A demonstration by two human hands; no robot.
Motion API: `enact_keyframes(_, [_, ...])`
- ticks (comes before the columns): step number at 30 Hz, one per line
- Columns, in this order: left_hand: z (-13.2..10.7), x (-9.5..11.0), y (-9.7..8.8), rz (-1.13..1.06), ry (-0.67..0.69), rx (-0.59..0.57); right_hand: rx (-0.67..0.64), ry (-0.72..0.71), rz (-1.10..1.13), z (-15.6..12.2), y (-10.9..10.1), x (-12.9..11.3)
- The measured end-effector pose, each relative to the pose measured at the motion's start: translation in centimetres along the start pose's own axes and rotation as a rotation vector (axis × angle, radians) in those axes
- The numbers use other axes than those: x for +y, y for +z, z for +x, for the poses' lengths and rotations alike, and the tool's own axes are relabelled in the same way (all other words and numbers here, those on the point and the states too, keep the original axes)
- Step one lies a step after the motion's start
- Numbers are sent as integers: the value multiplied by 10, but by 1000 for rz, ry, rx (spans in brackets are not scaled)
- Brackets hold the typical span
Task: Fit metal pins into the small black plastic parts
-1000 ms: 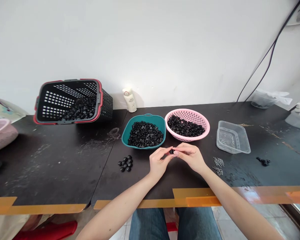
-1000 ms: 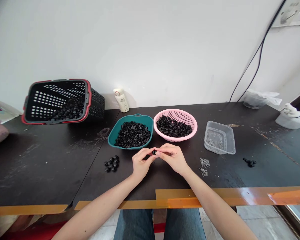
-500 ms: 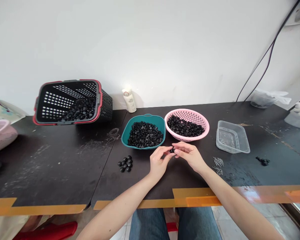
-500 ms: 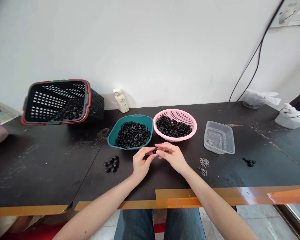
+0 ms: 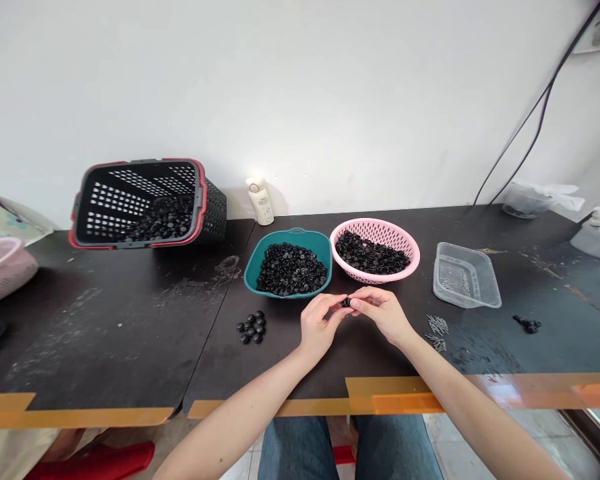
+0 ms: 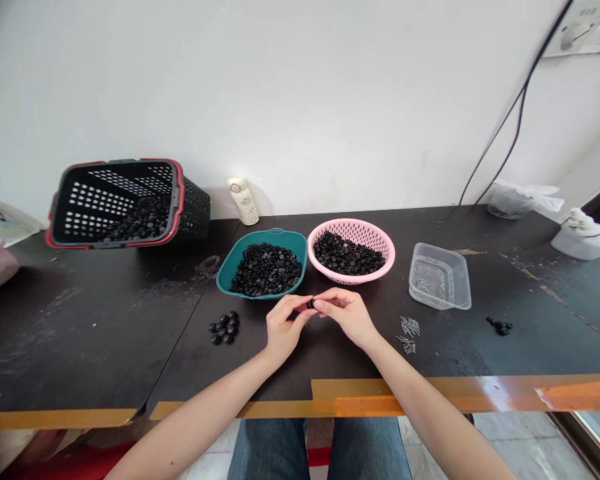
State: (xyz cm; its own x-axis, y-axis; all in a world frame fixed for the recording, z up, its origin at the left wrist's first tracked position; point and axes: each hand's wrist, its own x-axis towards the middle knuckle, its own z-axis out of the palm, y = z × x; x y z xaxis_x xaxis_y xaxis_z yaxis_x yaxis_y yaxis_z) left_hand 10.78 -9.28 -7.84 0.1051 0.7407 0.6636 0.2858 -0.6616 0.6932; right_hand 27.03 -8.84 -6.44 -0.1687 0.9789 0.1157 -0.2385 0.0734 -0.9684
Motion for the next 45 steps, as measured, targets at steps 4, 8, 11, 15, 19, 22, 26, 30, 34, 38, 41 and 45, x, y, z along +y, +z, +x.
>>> enact_keyframes(4, [1,0,0,8,8,30,32,1,-27,-2,1,-2])
enact_keyframes(8, [1,0,0,28,23,64,35,-18,-76,-4,2,-4])
enact_keyframes(11, [1,0,0,29,26,63,25,-1,-67,-5,2,-5])
enact_keyframes(15, [1,-1,0,31,33,62,39,17,-47,-4,2,-5])
enact_keyframes(19, [1,-1,0,26,24,61,56,10,-49,-4,2,-6])
enact_keyframes(22, [0,-1,0,29,11,64,70,6,-45,-4,1,-6])
enact_keyframes(26, [0,-1,0,30,10,56,50,23,-41,-4,1,-6])
enact_keyframes(30, [0,0,1,26,12,55,48,17,-57,-4,2,-6])
enact_keyframes(34, [0,0,1,20,13,51,35,-22,-64,-4,2,-6])
enact_keyframes(38, [1,0,1,18,6,50,18,-47,-71,-4,2,-7])
enact_keyframes(41, [1,0,1,8,1,52,13,-27,-71,-3,2,-7])
enact_keyframes(45, [1,1,1,2,-5,54,27,-17,-46,-2,2,-6])
